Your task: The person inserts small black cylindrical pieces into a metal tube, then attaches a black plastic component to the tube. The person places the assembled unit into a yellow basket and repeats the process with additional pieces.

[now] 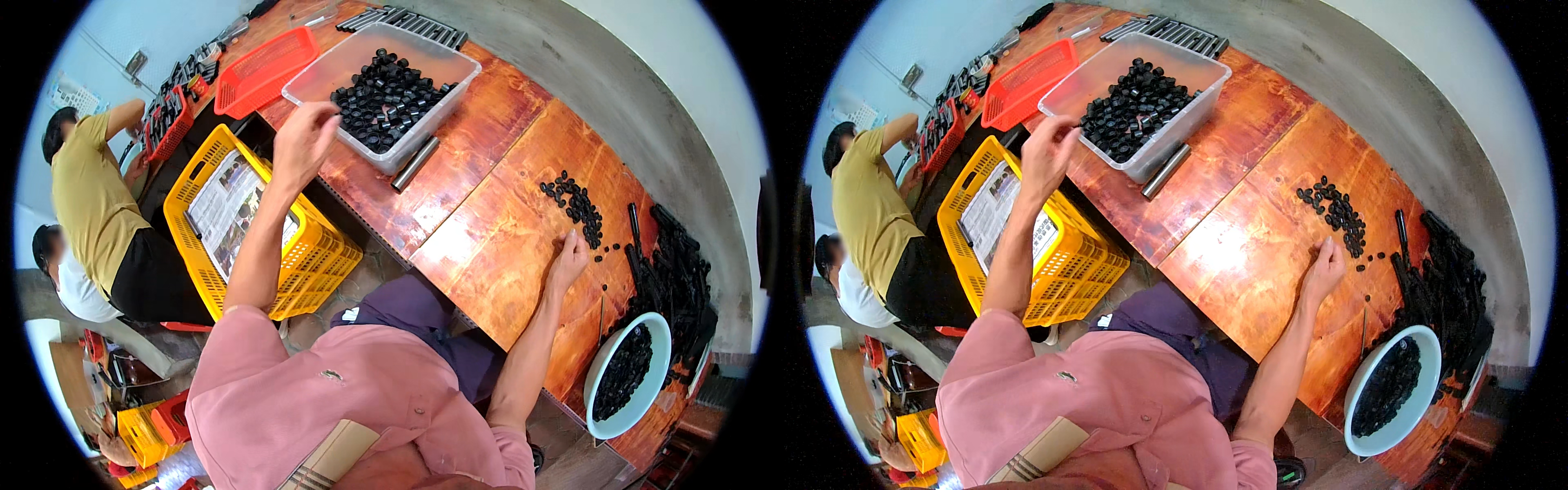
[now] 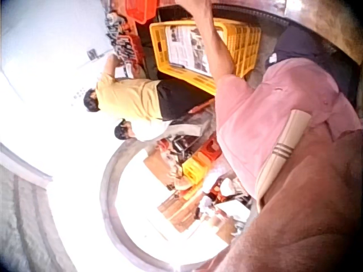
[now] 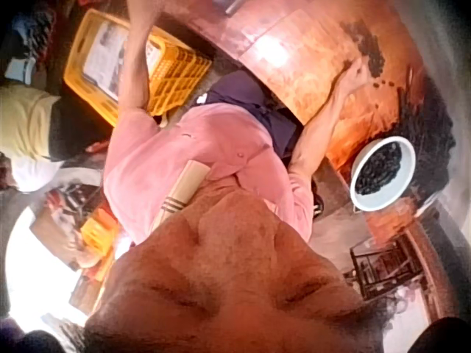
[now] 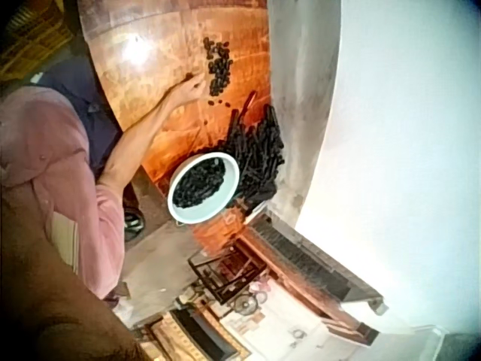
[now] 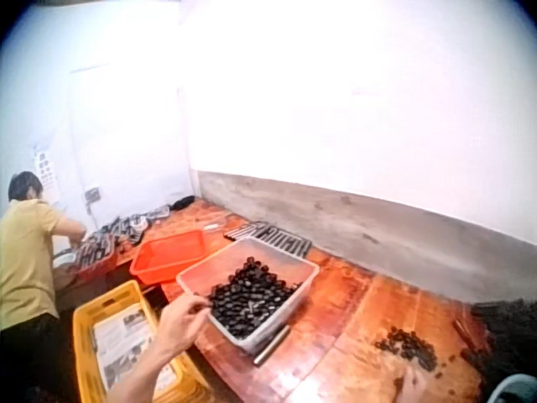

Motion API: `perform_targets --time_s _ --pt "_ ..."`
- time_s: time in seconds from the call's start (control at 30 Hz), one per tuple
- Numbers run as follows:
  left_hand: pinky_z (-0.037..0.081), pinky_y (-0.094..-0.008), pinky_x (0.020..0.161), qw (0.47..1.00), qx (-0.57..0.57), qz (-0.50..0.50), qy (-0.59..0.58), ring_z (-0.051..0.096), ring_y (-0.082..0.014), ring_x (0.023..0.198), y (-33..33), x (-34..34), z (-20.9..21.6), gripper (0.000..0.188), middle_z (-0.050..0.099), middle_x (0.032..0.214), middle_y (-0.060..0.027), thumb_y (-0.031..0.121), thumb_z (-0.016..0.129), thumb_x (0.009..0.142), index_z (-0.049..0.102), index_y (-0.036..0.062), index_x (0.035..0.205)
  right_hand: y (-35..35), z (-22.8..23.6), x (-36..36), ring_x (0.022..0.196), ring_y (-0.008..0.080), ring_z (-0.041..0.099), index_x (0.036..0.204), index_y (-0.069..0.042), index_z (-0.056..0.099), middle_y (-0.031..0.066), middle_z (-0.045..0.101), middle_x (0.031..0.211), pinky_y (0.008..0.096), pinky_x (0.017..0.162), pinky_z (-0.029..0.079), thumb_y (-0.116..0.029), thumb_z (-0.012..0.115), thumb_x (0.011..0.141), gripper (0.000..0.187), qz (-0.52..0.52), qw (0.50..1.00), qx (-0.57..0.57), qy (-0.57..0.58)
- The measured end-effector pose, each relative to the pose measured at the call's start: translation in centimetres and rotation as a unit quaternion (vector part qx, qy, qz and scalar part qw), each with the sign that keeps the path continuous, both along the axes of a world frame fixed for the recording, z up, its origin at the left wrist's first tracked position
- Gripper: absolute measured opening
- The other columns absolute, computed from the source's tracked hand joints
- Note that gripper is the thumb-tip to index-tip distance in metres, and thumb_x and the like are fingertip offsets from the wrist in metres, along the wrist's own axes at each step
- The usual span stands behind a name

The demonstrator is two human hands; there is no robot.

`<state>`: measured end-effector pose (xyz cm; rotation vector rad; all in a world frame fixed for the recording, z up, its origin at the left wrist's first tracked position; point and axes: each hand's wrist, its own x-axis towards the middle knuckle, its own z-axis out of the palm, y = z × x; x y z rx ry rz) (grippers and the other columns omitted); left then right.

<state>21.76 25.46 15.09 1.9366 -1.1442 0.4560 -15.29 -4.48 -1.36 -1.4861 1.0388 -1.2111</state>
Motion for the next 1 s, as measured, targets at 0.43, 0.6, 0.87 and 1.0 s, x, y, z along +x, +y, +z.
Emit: perform_targets --time_s 0.43,0.6,0.87,1.0 --pt "0.059 -0.0343 0.067 0.767 0.569 -0.195 0.22 0.071 -0.0215 0.084 -12.5 7.4 -3.2 0.038 0.072 0.096 -0.0133 0.018 0.075 0.08 0.069 0.0004 0.113 0.1 0.5 0.2 0.065 0.0117 0.056 0.078 0.004 0.061 0.0048 0.06 0.068 0.0296 0.063 0.047 -0.024 0.056 0.102 0.037 -0.011 1.0 0.008 0.009" --pt "0.059 -0.034 0.074 0.758 0.589 -0.209 0.187 0.072 -0.0244 0.085 -12.1 7.3 -3.3 0.038 0.074 0.098 -0.011 0.012 0.073 0.077 0.069 0.0005 0.113 0.4 1.0 0.3 0.065 0.0113 0.055 0.077 0.004 0.062 0.0046 0.059 0.068 0.0294 0.062 0.047 -0.025 0.056 0.102 0.038 -0.009 1.0 0.02 0.001" --pt "0.052 -0.0435 0.079 0.931 0.337 -0.125 -0.064 0.067 -0.0353 0.09 -10.5 6.7 -1.5 0.018 0.069 0.094 -0.0177 0.014 0.066 0.085 0.072 0.0019 0.098 0.8 1.6 0.6 0.064 0.0117 0.052 0.077 0.002 0.061 0.0046 0.059 0.068 0.0307 0.062 0.045 -0.026 0.056 0.102 0.039 0.001 1.0 0.024 0.016" --pt "0.052 -0.0436 0.082 0.971 0.191 -0.136 -0.05 0.065 -0.0362 0.095 -11.0 -0.3 1.8 0.016 0.066 0.103 -0.0177 0.011 0.061 0.087 0.071 0.0022 0.095 0.5 1.5 0.0 0.063 0.0113 0.051 0.076 0.002 0.061 0.0042 0.058 0.067 0.0295 0.062 0.043 -0.026 0.056 0.102 0.038 -0.01 1.0 0.021 0.019"
